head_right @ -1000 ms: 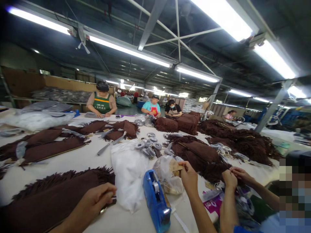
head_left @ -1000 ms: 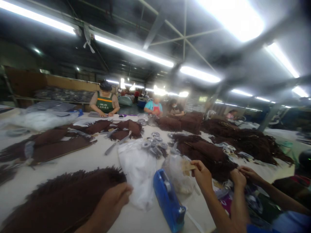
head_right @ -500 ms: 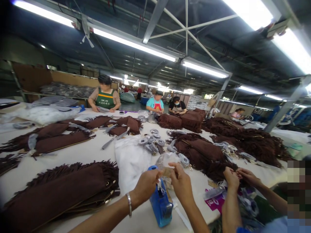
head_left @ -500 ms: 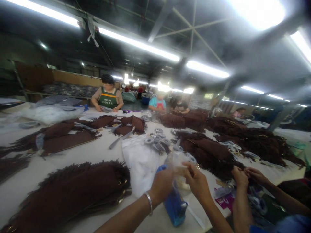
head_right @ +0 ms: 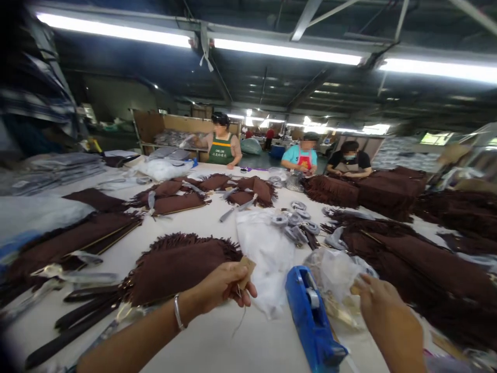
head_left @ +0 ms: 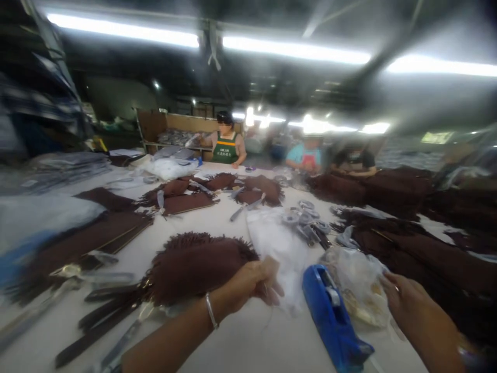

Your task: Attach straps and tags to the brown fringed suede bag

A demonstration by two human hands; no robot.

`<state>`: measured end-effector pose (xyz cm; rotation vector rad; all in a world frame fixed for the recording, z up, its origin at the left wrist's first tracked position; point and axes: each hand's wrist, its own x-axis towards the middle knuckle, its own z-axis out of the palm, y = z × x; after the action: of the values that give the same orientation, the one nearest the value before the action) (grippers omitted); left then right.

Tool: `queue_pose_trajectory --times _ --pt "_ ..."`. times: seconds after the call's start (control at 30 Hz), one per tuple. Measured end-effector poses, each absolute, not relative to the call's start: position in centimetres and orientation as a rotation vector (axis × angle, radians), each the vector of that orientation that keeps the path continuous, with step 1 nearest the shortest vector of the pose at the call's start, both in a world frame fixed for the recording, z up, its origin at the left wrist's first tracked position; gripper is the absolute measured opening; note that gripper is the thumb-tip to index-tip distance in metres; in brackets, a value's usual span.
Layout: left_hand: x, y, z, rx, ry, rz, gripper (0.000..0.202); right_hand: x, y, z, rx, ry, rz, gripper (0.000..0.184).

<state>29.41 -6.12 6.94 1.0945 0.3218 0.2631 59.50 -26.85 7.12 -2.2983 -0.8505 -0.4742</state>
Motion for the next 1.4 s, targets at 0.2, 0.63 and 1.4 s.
queue_pose_trajectory --times 0.2,0.63,1.4 --pt "26.5 -6.9 7.2 1.185 0.314 0.197 0.054 42.7 -18.1 8.4 -1.716 -1.251 0.69 0.039" --pt "7.8 -7.3 -1.8 1.104 0.73 0.23 0.035 33.1 -13.5 -1.3 -1.632 -0.913 0.873 0.038" --pt "-0.1 -2.9 -2.5 1.374 1.165 0.648 0.024 18.6 -8.9 -2.8 -1.546 -1.894 0.688 0.024"
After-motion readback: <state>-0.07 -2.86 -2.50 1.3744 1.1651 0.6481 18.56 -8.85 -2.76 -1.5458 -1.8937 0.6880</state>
